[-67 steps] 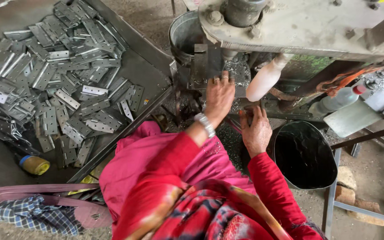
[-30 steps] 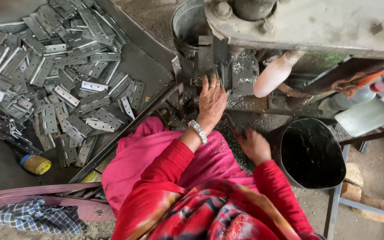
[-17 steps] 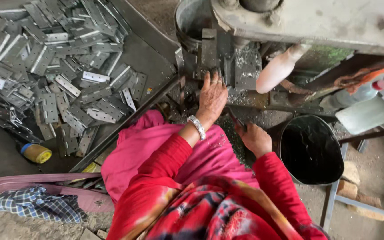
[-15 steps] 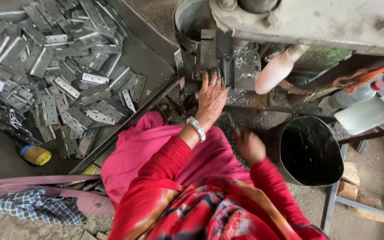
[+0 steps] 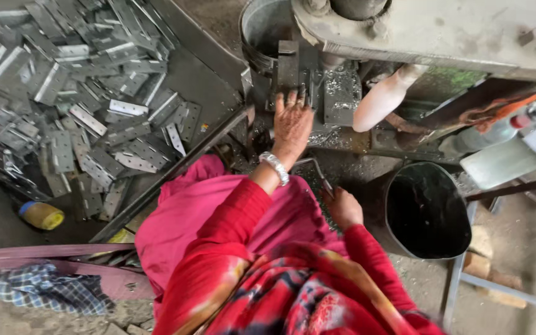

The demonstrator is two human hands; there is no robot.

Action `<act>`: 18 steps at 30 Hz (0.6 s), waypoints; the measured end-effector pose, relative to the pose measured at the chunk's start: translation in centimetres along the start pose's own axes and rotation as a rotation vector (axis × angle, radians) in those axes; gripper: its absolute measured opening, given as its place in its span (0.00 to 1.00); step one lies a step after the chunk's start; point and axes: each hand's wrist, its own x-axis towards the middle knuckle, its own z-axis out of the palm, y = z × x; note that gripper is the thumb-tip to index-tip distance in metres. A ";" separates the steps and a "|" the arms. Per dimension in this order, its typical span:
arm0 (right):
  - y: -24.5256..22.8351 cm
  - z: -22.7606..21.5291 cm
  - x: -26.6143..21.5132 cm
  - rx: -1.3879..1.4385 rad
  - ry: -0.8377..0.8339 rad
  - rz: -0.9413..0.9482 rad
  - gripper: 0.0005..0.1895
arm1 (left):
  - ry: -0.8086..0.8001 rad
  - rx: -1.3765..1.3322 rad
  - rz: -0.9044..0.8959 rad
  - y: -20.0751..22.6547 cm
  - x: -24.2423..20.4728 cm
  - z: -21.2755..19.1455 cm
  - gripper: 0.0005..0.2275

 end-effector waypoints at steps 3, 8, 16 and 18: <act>-0.2 0.6 0.4 -0.021 -0.033 0.041 0.30 | -0.159 0.096 0.057 -0.7 0.1 -0.9 0.08; 0.5 -1.5 2.3 -0.135 -0.013 -0.048 0.31 | -0.338 0.137 0.006 -1.0 3.2 -0.2 0.09; -1.3 -0.7 0.2 0.008 -0.034 0.010 0.30 | -0.138 0.084 -0.004 -1.1 1.2 0.9 0.17; -1.2 -2.4 1.5 -0.072 -0.031 -0.015 0.31 | -0.344 0.080 -0.071 -0.7 2.0 1.2 0.15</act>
